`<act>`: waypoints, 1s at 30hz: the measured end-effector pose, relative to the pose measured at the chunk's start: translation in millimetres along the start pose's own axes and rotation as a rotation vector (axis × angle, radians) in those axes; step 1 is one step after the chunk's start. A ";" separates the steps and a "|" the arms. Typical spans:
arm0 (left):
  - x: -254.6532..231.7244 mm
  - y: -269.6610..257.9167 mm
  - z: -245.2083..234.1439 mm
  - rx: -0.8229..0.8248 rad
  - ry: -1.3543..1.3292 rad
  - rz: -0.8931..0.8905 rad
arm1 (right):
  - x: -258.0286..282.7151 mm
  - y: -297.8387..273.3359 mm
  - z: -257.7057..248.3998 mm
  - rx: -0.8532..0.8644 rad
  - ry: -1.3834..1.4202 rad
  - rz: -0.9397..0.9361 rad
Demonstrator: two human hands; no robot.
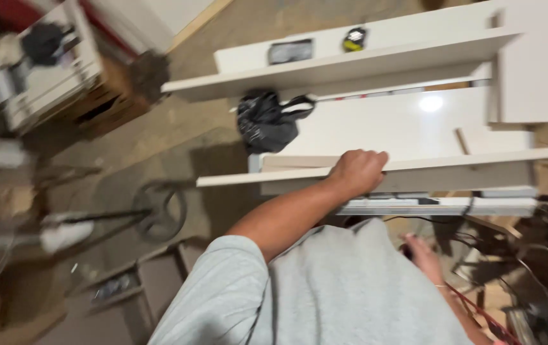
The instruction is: Trimming and ironing edge banding on wooden panels
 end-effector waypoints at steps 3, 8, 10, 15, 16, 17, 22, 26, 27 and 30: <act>24.4 29.6 53.9 -0.104 -0.008 0.138 | 7.7 -26.4 35.8 0.054 0.231 0.248; 28.6 21.6 33.1 -0.087 0.007 0.219 | 52.1 -31.7 45.2 -0.365 1.200 0.672; 35.7 15.0 25.6 -0.089 0.032 0.231 | 85.9 -28.2 34.6 -0.437 1.306 0.587; 52.0 -1.4 11.5 -0.120 0.118 0.252 | 127.0 -19.7 19.5 -0.484 1.171 0.686; 53.8 0.1 14.9 -0.128 0.118 0.262 | 146.4 -22.9 -0.5 -0.497 1.168 0.682; 56.4 2.1 18.2 -0.133 0.119 0.266 | 166.8 -25.6 -24.6 -0.507 1.044 0.670; 55.1 -1.5 19.3 -0.192 0.066 0.248 | 281.1 -23.5 -152.4 -0.594 0.609 0.406; 42.2 -20.5 -7.4 -0.279 0.017 0.300 | 323.0 20.9 -224.6 -0.549 0.165 0.258; 34.8 -30.1 -21.8 -0.303 -0.014 0.341 | 333.3 34.0 -239.7 -0.547 0.077 0.231; 37.3 -5.2 19.0 -0.307 0.013 0.245 | 336.9 94.6 -255.1 -0.402 -0.207 0.169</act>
Point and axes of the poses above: each hand's wrist, its own y-axis towards the middle knuckle, its own z-axis out of the palm, x = y × z, the point moved 7 cm from there along y, towards the middle knuckle, and after that the axes turned 8 degrees about x, right-handed, at the moved point
